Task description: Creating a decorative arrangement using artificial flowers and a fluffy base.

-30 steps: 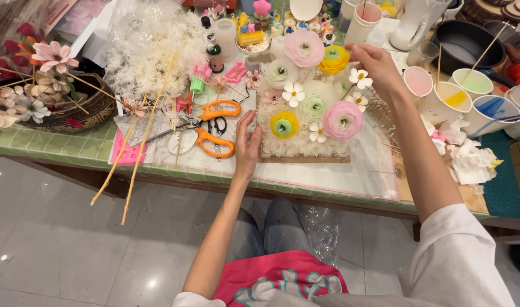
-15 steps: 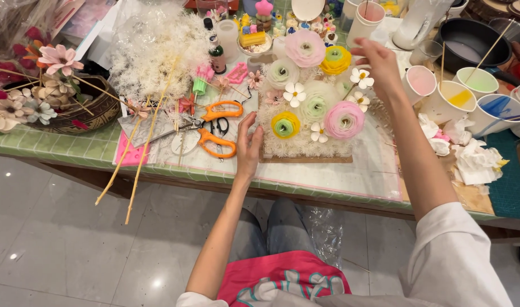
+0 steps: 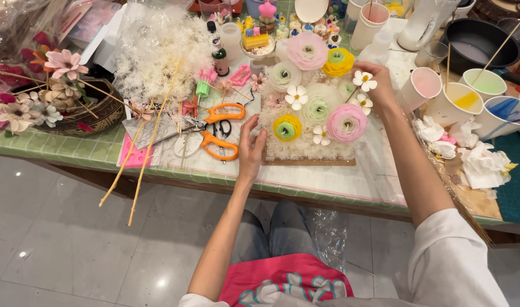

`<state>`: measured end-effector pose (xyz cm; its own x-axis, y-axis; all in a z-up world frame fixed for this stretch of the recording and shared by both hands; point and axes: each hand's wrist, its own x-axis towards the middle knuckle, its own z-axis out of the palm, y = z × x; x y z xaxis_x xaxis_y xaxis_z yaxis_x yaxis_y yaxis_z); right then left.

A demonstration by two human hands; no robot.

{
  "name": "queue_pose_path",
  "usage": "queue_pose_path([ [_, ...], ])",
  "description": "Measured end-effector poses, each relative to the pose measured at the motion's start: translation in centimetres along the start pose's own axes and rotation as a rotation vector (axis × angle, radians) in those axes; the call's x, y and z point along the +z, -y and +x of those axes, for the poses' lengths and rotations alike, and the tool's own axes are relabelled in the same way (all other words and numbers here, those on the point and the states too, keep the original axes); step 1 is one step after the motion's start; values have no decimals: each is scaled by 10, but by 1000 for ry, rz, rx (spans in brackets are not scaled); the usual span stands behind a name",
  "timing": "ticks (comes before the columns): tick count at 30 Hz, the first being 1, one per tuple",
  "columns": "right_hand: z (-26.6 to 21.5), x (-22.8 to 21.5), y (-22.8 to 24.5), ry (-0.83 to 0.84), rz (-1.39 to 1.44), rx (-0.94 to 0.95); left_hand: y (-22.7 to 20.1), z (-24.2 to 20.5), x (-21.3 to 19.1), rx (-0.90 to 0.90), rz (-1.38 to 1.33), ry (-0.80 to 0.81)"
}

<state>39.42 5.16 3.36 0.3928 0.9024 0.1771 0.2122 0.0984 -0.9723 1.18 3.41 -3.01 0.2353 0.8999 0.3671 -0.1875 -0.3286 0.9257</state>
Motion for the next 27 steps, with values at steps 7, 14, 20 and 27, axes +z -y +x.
queue_pose_path([
  [7,-9,0,12,-59,310,84,-4,-2,-1,-16,-12,-10],
  [14,-12,-2,7,46,107,73,-6,-2,0,-14,-39,-10],
  [20,-3,2,2,81,60,6,-5,-3,0,-3,-47,-12],
  [27,-23,12,38,131,71,-25,-7,-2,-1,-2,-52,3],
])
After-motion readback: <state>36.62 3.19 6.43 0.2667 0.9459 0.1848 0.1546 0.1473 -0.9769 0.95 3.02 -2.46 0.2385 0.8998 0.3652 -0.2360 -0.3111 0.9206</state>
